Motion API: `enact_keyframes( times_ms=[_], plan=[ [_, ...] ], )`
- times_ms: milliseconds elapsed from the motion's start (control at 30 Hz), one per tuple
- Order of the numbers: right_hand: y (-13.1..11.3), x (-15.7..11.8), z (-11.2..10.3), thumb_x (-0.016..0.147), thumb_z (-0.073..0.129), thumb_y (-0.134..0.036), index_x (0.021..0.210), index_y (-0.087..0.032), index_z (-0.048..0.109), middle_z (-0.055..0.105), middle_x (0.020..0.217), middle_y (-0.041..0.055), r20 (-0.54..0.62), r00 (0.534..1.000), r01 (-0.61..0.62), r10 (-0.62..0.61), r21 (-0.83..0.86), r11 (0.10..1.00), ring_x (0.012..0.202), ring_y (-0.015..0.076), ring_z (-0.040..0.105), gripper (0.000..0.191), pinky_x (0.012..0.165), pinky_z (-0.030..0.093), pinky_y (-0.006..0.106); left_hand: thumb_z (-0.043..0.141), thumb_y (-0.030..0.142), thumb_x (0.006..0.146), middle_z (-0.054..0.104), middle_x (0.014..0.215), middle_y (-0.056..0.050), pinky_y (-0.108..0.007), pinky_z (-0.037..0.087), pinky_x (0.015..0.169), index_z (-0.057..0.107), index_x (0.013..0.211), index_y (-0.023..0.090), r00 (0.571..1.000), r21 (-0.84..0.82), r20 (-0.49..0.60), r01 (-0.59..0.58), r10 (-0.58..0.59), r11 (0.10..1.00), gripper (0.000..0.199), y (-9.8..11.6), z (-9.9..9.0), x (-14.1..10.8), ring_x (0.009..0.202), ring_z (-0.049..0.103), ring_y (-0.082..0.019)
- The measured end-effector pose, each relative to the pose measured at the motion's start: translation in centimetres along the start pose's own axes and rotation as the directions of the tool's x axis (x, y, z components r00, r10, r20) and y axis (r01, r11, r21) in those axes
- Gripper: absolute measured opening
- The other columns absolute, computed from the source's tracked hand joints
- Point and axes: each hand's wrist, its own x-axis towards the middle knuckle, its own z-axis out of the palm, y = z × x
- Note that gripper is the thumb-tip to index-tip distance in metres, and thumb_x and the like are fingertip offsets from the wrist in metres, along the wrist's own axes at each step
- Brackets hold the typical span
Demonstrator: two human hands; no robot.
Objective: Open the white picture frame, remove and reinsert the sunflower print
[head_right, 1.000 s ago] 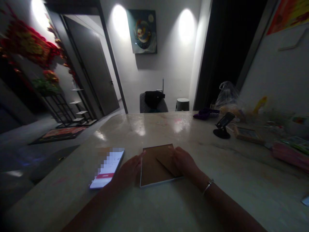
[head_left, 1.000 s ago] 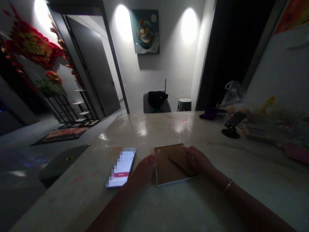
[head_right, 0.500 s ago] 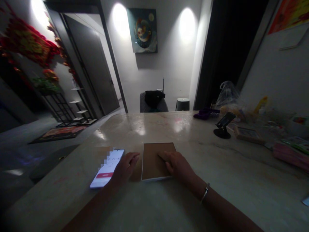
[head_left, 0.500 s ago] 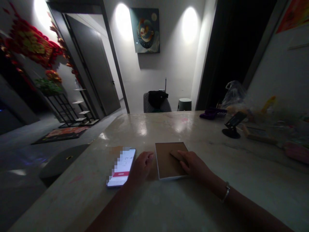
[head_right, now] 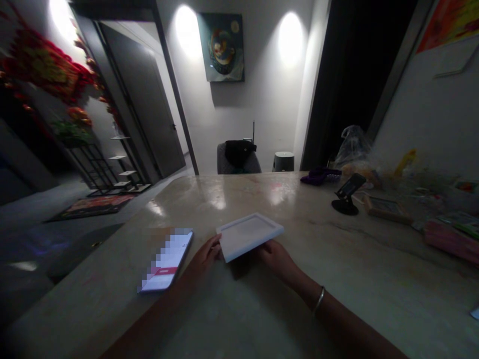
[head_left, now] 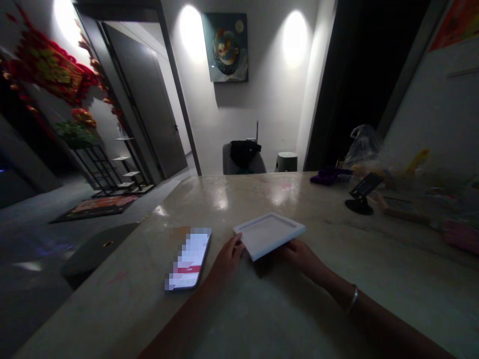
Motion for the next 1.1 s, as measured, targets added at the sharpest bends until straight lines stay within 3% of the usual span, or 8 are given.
enact_keyframes(
  times_ms=[200, 367, 433, 567, 733, 867, 1000, 1100],
  plan=[
    [-0.6, -0.5, 0.1, 0.077, 0.047, -0.026, 0.087, -0.017, 0.063, 0.067, 0.087, 0.0043, 0.273, 0.961, 0.025, -0.042, 0.067, 0.997, 0.081, 0.0186, 0.060, 0.022, 0.077, 0.045, 0.034, 0.042, 0.040, 0.078, 0.057, 0.110, -0.013, -0.035, 0.048, 0.075, 0.046, 0.113, 0.012, 0.981, -0.278, 0.051, 0.196, -0.190, 0.940, 0.045, 0.2, -0.2, 0.1, 0.088, 0.059, -0.020],
    [-1.5, -1.0, -0.6, 0.080, 0.045, -0.038, 0.076, -0.015, 0.064, 0.065, 0.072, 0.0033, 0.396, 0.918, -0.017, 0.006, 0.023, 1.000, 0.066, 0.0134, 0.058, 0.030, 0.066, 0.045, 0.027, 0.060, 0.022, 0.066, 0.056, 0.109, -0.016, -0.035, 0.048, 0.078, 0.044, 0.109, 0.010, 0.964, -0.335, 0.004, 0.253, -0.267, 0.908, 0.047, -0.9, 0.3, 0.5, 0.098, 0.056, -0.023],
    [-1.6, -0.8, -0.9, 0.079, 0.044, -0.042, 0.075, -0.014, 0.063, 0.064, 0.069, 0.0034, 0.368, 0.929, -0.042, 0.025, 0.036, 0.998, 0.062, 0.0122, 0.057, 0.034, 0.061, 0.044, 0.025, 0.059, 0.016, 0.065, 0.056, 0.110, -0.017, -0.036, 0.047, 0.079, 0.043, 0.111, 0.010, 0.964, -0.311, 0.004, 0.254, -0.266, 0.916, 0.050, -1.1, 0.4, 0.6, 0.100, 0.055, -0.024],
    [-1.0, 0.0, -1.9, 0.077, 0.044, -0.046, 0.078, -0.014, 0.061, 0.063, 0.067, 0.0032, 0.159, 0.987, -0.034, 0.026, 0.049, 0.998, 0.057, 0.0115, 0.056, 0.036, 0.055, 0.043, 0.024, 0.053, 0.011, 0.066, 0.052, 0.117, -0.016, -0.036, 0.047, 0.079, 0.035, 0.120, 0.012, 0.980, -0.268, 0.013, 0.196, -0.200, 0.943, 0.057, -0.5, 0.3, 0.5, 0.101, 0.055, -0.022],
    [0.1, 0.6, -2.7, 0.078, 0.042, -0.044, 0.072, -0.014, 0.059, 0.060, 0.062, 0.0022, -0.019, 0.999, -0.030, 0.030, -0.022, 0.999, 0.054, 0.0110, 0.054, 0.035, 0.050, 0.039, 0.022, 0.047, 0.008, 0.066, 0.056, 0.111, -0.014, -0.031, 0.045, 0.078, 0.039, 0.116, 0.010, 0.978, -0.083, 0.049, 0.208, -0.204, 0.975, 0.051, 0.7, -0.2, 0.1, 0.094, 0.057, -0.019],
    [0.9, 0.8, -2.3, 0.078, 0.038, -0.046, 0.068, -0.014, 0.057, 0.056, 0.057, 0.0009, -0.021, 0.997, -0.075, 0.074, -0.055, 0.996, 0.051, 0.0104, 0.050, 0.039, 0.050, 0.038, 0.023, 0.049, 0.020, 0.070, 0.062, 0.092, -0.010, -0.031, 0.043, 0.070, 0.046, 0.105, 0.013, 0.982, 0.161, 0.026, 0.181, -0.187, 0.970, 0.037, 0.9, -0.6, -0.6, 0.083, 0.058, -0.020],
    [1.1, 0.8, -1.8, 0.076, 0.038, -0.055, 0.066, -0.015, 0.056, 0.053, 0.054, -0.0001, 0.015, 0.994, -0.111, 0.111, -0.014, 0.994, 0.049, 0.0104, 0.048, 0.045, 0.050, 0.037, 0.023, 0.051, 0.042, 0.070, 0.057, 0.074, -0.003, -0.028, 0.037, 0.059, 0.053, 0.078, 0.018, 0.995, 0.364, -0.059, 0.097, -0.081, 0.926, 0.025, 0.7, -1.1, -0.9, 0.066, 0.054, -0.018],
    [0.5, 0.6, -2.0, 0.072, 0.037, -0.063, 0.063, -0.016, 0.054, 0.050, 0.053, -0.0008, 0.049, 0.992, -0.123, 0.119, 0.083, 0.989, 0.047, 0.0101, 0.045, 0.051, 0.048, 0.034, 0.023, 0.045, 0.057, 0.069, 0.049, 0.058, 0.002, -0.025, 0.031, 0.050, 0.047, 0.062, 0.018, 0.995, 0.228, -0.038, 0.103, -0.097, 0.968, 0.040, 1.0, -1.3, -0.8, 0.053, 0.045, -0.013]
  ],
)
